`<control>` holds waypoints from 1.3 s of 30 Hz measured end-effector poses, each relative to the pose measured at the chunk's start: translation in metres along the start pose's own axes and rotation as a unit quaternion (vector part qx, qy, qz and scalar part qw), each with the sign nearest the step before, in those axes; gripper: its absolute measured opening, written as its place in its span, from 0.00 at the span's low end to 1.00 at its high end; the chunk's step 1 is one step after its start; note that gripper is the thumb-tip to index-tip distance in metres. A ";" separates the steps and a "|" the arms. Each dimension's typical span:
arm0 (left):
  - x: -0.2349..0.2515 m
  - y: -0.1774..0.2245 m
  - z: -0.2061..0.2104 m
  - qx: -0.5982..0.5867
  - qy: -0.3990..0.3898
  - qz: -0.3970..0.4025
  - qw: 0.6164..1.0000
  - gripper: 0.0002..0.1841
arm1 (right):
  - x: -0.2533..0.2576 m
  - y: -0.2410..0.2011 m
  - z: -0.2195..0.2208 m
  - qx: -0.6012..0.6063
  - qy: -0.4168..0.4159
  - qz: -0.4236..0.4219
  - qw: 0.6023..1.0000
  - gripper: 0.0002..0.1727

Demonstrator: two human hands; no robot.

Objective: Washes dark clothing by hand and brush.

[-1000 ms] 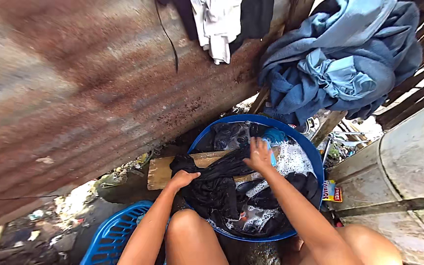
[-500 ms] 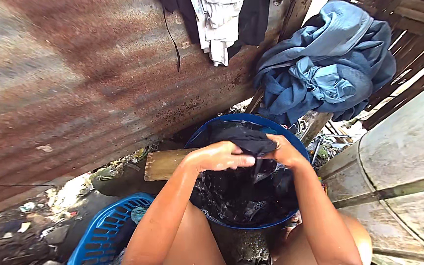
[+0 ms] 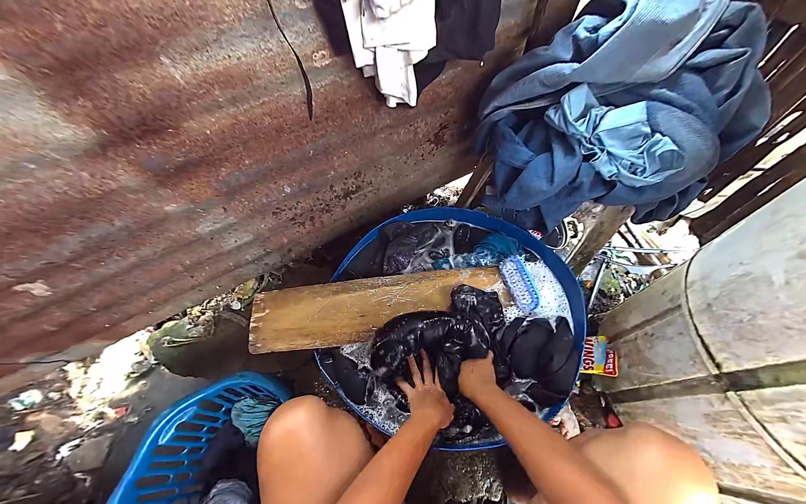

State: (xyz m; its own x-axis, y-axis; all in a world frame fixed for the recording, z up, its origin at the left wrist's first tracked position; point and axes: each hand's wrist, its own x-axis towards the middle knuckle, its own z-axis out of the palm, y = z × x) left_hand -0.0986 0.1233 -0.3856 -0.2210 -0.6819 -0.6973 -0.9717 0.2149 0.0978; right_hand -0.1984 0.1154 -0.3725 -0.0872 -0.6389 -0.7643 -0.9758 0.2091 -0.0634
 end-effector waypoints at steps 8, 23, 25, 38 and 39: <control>0.024 0.005 0.018 -0.064 -0.045 -0.026 0.997 0.40 | 0.030 0.006 0.039 0.035 0.157 -0.013 0.987 0.25; -0.091 -0.023 -0.173 -0.400 0.320 0.363 0.778 0.60 | -0.198 0.026 -0.220 0.426 0.354 -0.362 0.750 0.20; -0.090 -0.006 -0.174 -0.431 0.346 0.359 0.752 0.64 | -0.234 0.022 -0.237 0.413 0.404 -0.412 0.704 0.22; -0.139 0.030 -0.269 -0.422 0.410 0.406 0.699 0.08 | -0.154 0.071 -0.159 0.470 0.332 -0.441 0.689 0.52; -0.134 0.037 -0.265 -0.380 0.411 0.412 0.719 0.08 | -0.148 0.060 -0.153 0.489 0.347 -0.454 0.659 0.47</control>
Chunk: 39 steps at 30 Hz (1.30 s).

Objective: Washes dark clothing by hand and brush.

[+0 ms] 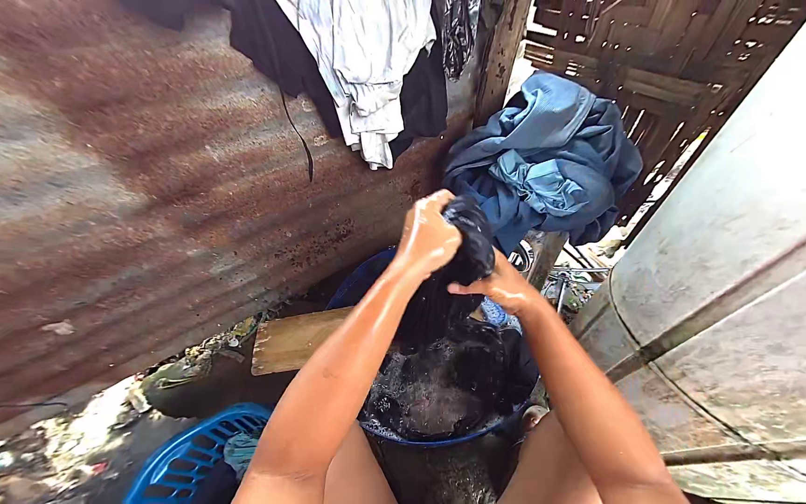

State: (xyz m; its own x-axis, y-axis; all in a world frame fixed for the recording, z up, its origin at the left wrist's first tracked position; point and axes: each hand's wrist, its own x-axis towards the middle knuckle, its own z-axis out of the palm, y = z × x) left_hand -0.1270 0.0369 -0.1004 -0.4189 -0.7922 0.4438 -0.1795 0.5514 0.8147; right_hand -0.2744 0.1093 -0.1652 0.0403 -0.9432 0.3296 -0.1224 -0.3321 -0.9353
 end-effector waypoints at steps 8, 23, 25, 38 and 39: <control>-0.069 -0.094 0.042 -0.065 -0.186 -0.146 0.970 0.67 | 0.007 0.027 0.028 0.125 0.299 0.076 0.943 0.12; -0.128 -0.163 0.072 -0.661 -0.281 -0.193 0.669 0.17 | 0.001 0.107 0.020 0.348 -0.053 0.151 0.924 0.36; -0.132 -0.167 0.074 -0.642 -0.280 -0.226 0.678 0.19 | 0.006 0.099 0.027 0.272 -0.010 0.208 0.939 0.13; -0.159 -0.159 0.138 -0.176 -0.018 -0.389 0.904 0.16 | -0.002 0.119 0.064 -0.408 -0.099 0.342 0.841 0.23; -0.163 -0.161 0.140 -0.167 -0.016 -0.390 0.905 0.17 | -0.004 0.119 0.067 -0.421 -0.109 0.344 0.832 0.23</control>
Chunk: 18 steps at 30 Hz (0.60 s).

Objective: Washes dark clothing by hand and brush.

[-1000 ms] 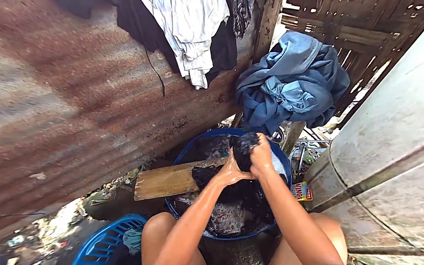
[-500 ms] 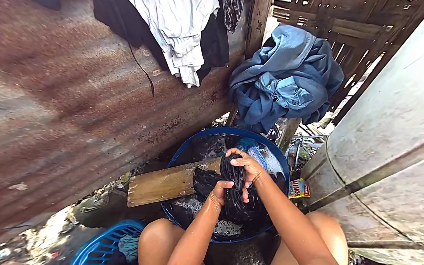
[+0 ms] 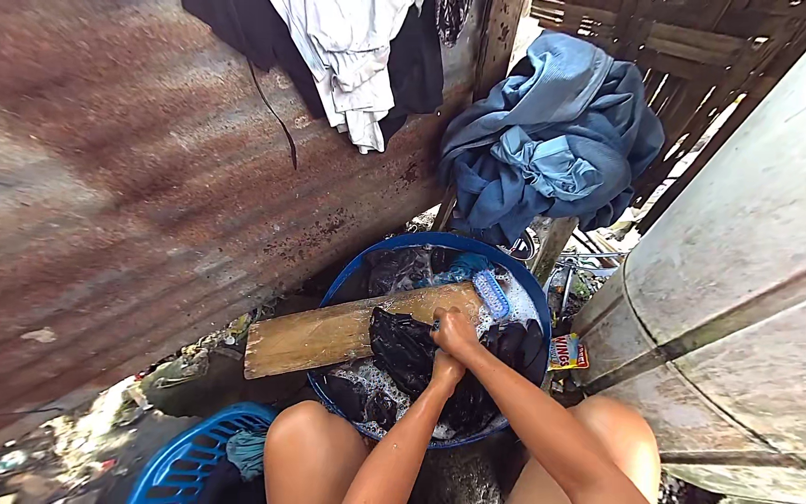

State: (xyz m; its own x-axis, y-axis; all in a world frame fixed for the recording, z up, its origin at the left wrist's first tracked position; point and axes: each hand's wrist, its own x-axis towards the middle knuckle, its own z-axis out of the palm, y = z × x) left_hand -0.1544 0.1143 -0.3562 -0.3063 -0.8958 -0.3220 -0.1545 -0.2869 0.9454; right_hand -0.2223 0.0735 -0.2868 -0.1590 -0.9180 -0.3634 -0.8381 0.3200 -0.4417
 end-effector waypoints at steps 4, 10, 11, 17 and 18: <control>-0.002 0.039 -0.012 0.041 0.050 0.006 0.998 0.21 | -0.010 0.000 -0.025 0.157 0.039 -0.104 0.981 0.28; -0.003 0.158 -0.037 -0.242 0.162 0.113 0.950 0.22 | -0.036 0.030 -0.087 0.315 0.001 -0.270 0.910 0.78; -0.003 0.176 -0.037 -0.287 0.180 0.142 0.930 0.19 | -0.036 0.031 -0.085 0.302 0.011 -0.265 0.916 0.81; -0.035 0.204 -0.008 -0.339 0.085 0.211 0.913 0.12 | -0.026 -0.013 -0.016 0.442 0.327 -0.202 0.811 0.61; -0.033 0.194 -0.007 -0.304 0.043 0.241 0.921 0.12 | -0.025 -0.013 -0.015 0.455 0.322 -0.183 0.810 0.51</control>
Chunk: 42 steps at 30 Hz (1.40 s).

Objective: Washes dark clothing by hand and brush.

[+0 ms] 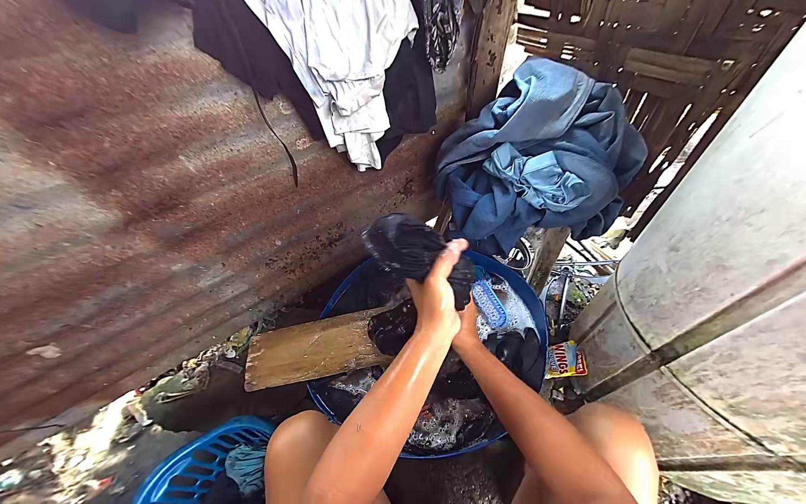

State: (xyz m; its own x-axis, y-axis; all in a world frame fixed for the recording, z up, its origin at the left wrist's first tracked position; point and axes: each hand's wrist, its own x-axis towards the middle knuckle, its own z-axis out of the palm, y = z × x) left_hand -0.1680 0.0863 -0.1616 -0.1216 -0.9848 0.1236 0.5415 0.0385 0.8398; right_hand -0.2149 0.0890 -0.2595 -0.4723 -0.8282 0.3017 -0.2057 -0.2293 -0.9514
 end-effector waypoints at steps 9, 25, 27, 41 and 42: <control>0.028 0.009 -0.050 0.180 -0.349 -0.121 0.912 0.12 | 0.012 0.002 -0.021 -0.169 -0.333 0.110 0.921 0.29; 0.040 -0.024 -0.096 0.025 -0.265 -0.038 0.963 0.36 | 0.028 -0.016 -0.052 0.101 -0.281 0.069 0.952 0.26; 0.030 -0.043 -0.108 0.192 -0.308 -0.083 0.928 0.48 | 0.033 -0.021 -0.052 0.156 -0.234 0.041 0.959 0.27; -0.027 -0.089 -0.075 0.609 -0.184 -0.183 0.750 0.31 | 0.018 -0.027 -0.002 -0.400 -0.250 0.103 0.876 0.29; -0.029 -0.093 -0.079 0.595 -0.166 -0.187 0.764 0.31 | 0.014 -0.025 0.001 -0.410 -0.248 0.097 0.872 0.30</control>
State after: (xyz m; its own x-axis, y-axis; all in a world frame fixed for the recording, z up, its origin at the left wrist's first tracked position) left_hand -0.1490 0.0980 -0.2854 -0.3940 -0.8750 -0.2814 -0.6976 0.0853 0.7114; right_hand -0.2156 0.0823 -0.2315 -0.1791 -0.9769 -0.1166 -0.8032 0.2136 -0.5561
